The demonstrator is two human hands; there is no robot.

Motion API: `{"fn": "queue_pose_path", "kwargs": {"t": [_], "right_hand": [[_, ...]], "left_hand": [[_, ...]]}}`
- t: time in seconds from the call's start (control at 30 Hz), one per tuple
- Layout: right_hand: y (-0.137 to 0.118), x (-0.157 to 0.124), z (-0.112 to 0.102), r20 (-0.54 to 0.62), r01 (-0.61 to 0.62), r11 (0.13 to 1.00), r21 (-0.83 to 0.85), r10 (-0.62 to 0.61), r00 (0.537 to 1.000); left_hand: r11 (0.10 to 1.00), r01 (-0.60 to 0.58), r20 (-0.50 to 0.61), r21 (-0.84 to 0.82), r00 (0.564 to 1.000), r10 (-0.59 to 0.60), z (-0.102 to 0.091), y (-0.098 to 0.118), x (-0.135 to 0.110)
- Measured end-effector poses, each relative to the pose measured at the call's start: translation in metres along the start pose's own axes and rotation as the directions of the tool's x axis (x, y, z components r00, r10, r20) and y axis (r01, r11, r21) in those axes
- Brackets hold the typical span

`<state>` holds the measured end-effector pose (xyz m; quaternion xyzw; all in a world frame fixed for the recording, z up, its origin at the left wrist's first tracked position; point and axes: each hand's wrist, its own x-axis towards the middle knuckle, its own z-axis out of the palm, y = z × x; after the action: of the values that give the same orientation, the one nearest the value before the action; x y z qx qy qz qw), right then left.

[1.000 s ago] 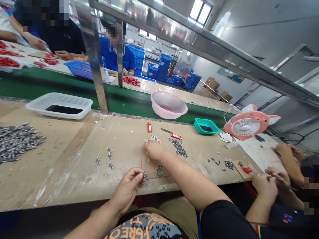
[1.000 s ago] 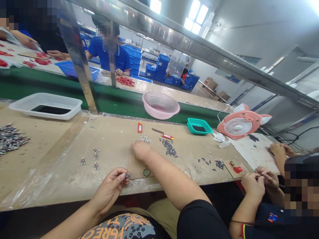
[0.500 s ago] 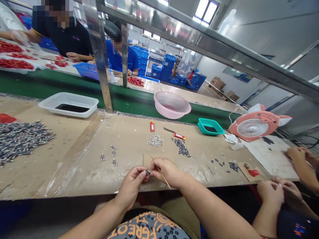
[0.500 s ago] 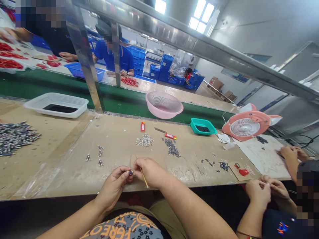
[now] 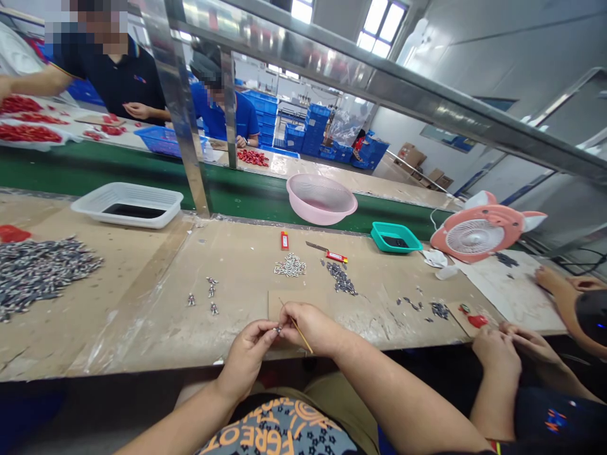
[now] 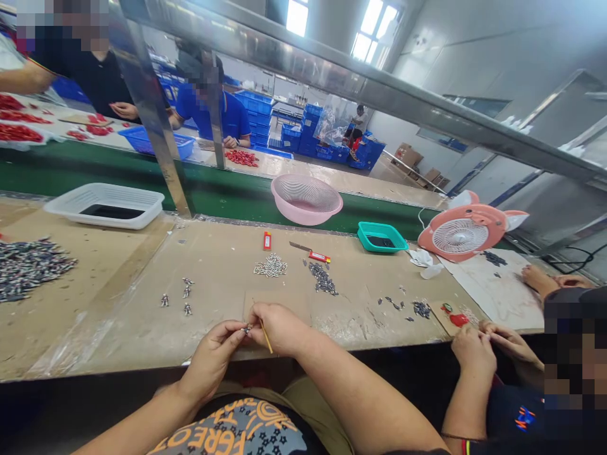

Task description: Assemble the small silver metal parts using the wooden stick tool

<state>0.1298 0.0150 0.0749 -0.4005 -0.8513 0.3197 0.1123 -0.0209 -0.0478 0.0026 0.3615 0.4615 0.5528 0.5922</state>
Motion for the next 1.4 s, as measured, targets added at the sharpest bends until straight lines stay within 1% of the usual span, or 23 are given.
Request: {"fn": "queue_pose_path", "kwargs": {"t": [0.1,0.17,0.23,0.3,0.37,0.4,0.43,0.5,0.53,0.57,0.63,0.73,0.83,0.9,1.0,1.07,1.17,1.23,1.27,1.3,1.33,1.37,1.4], "right_hand": [[-0.002,-0.002,0.001,-0.019,-0.004,1.000,0.006,0.004,1.000],[-0.003,-0.005,0.003,-0.025,0.019,1.000,0.016,-0.018,1.000],[0.001,-0.009,0.005,-0.034,0.053,0.997,0.047,-0.051,0.998],[0.012,-0.016,0.003,-0.096,0.059,0.997,0.059,-0.053,0.994],[0.032,-0.027,-0.004,-0.218,0.012,1.000,-0.012,-0.015,0.976],[0.045,-0.032,-0.010,-0.285,-0.037,0.996,-0.085,0.011,0.959],[0.060,-0.038,-0.017,-0.344,-0.095,0.981,-0.169,0.031,0.938],[0.089,-0.047,-0.030,-0.428,-0.246,0.905,-0.347,0.081,0.900],[0.103,-0.050,-0.037,-0.449,-0.291,0.880,-0.377,0.101,0.888],[0.115,-0.052,-0.042,-0.462,-0.325,0.856,-0.402,0.117,0.879],[0.132,-0.051,-0.051,-0.465,-0.357,0.829,-0.431,0.135,0.875],[0.143,-0.043,-0.057,-0.431,-0.347,0.800,-0.489,0.124,0.894],[0.145,-0.033,-0.060,-0.380,-0.296,0.794,-0.531,0.088,0.921],[0.145,-0.027,-0.062,-0.365,-0.263,0.797,-0.543,0.058,0.929],[0.145,-0.021,-0.063,-0.379,-0.235,0.808,-0.540,0.015,0.925],[0.141,-0.020,-0.061,-0.401,-0.220,0.821,-0.526,-0.012,0.916],[0.123,-0.021,-0.049,-0.422,-0.181,0.850,-0.495,-0.053,0.905],[0.103,-0.025,-0.035,-0.444,-0.090,0.901,-0.424,-0.120,0.888],[0.092,-0.026,-0.026,-0.463,-0.014,0.932,-0.363,-0.167,0.870],[0.080,-0.028,-0.017,-0.482,0.073,0.953,-0.294,-0.214,0.850],[0.069,-0.030,-0.008,-0.493,0.148,0.960,-0.236,-0.249,0.834],[0.058,-0.032,0.000,-0.493,0.203,0.960,-0.192,-0.273,0.826],[0.048,-0.033,0.008,-0.489,0.230,0.959,-0.166,-0.283,0.825]], "left_hand": [[1.000,-0.014,-0.001,0.000,1.000,0.014,0.004,0.000,-0.003],[1.000,-0.004,-0.004,-0.019,1.000,0.004,0.006,0.002,-0.006],[1.000,0.012,-0.017,-0.022,1.000,-0.012,0.005,0.004,-0.007],[0.999,0.000,-0.043,0.039,0.999,0.001,-0.007,0.010,-0.002],[0.976,-0.048,-0.058,0.211,0.996,0.061,-0.028,0.019,0.010],[0.939,-0.086,-0.065,0.333,0.991,0.114,-0.042,0.025,0.017],[0.867,-0.106,-0.049,0.486,0.988,0.148,-0.056,0.031,0.025],[0.632,-0.126,-0.014,0.764,0.977,0.212,-0.084,0.043,0.041],[0.534,-0.131,0.014,0.835,0.976,0.218,-0.095,0.049,0.048],[0.466,-0.129,0.032,0.876,0.977,0.211,-0.105,0.053,0.055],[0.388,-0.127,0.065,0.913,0.983,0.170,-0.116,0.057,0.065],[0.353,-0.146,0.112,0.924,0.987,0.113,-0.117,0.055,0.075],[0.346,-0.176,0.151,0.922,0.984,0.099,-0.108,0.052,0.078],[0.323,-0.188,0.162,0.927,0.981,0.105,-0.100,0.053,0.079],[0.254,-0.236,0.215,0.938,0.971,0.108,-0.091,0.060,0.084],[0.226,-0.269,0.250,0.936,0.962,0.107,-0.089,0.067,0.089],[0.210,-0.294,0.267,0.933,0.953,0.145,-0.090,0.074,0.094],[0.219,-0.298,0.255,0.929,0.945,0.204,-0.086,0.072,0.088],[0.267,-0.300,0.241,0.916,0.943,0.231,-0.080,0.069,0.082],[0.349,-0.302,0.223,0.887,0.943,0.247,-0.071,0.063,0.073],[0.483,-0.302,0.207,0.822,0.948,0.240,-0.059,0.057,0.062],[0.640,-0.274,0.193,0.718,0.962,0.195,-0.046,0.049,0.050],[0.782,-0.220,0.195,0.584,0.973,0.128,-0.032,0.041,0.037]]}}
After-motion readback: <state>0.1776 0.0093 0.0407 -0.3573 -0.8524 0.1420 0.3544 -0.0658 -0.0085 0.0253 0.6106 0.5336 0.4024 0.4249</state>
